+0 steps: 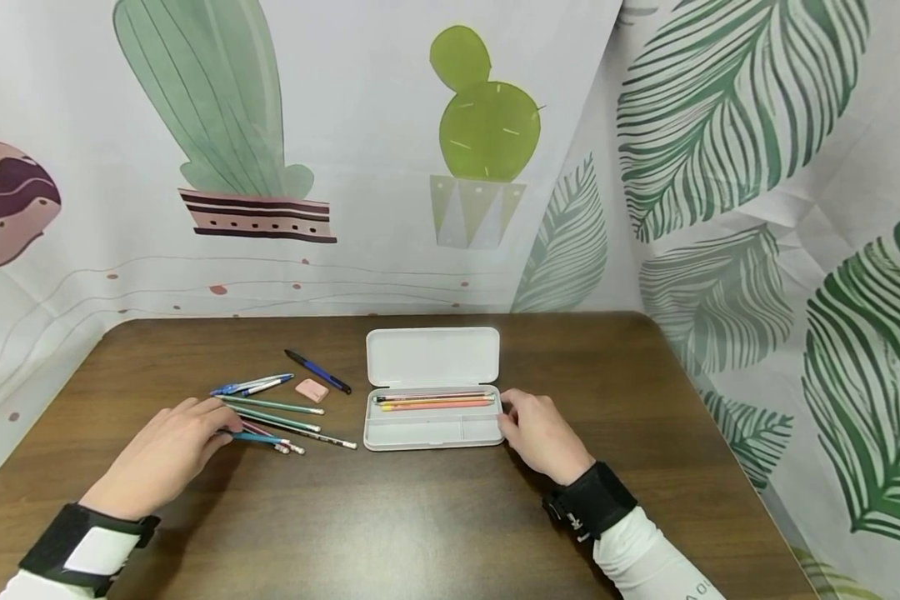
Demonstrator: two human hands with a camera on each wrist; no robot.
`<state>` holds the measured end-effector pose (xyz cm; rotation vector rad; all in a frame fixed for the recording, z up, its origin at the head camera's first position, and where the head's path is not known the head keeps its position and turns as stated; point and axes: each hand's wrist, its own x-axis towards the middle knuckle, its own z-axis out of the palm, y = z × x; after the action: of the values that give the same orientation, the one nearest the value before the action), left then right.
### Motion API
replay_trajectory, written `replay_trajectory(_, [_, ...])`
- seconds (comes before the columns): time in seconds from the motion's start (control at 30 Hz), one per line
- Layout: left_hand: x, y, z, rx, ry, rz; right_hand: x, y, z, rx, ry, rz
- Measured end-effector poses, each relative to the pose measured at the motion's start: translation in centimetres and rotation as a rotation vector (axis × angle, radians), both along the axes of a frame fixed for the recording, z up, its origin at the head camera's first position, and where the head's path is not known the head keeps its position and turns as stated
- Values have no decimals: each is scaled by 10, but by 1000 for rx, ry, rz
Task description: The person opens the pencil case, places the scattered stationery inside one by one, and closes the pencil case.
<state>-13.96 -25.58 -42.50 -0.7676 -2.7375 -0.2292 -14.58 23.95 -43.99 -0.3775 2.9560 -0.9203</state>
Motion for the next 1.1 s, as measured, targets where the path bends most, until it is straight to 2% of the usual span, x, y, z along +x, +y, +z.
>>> replay_trajectory(0.8, [0, 24, 13, 57, 147, -109, 1, 0, 0, 11, 5, -2])
replay_trajectory(1.1, [0, 36, 21, 53, 134, -107, 0, -1, 2, 18, 3, -6])
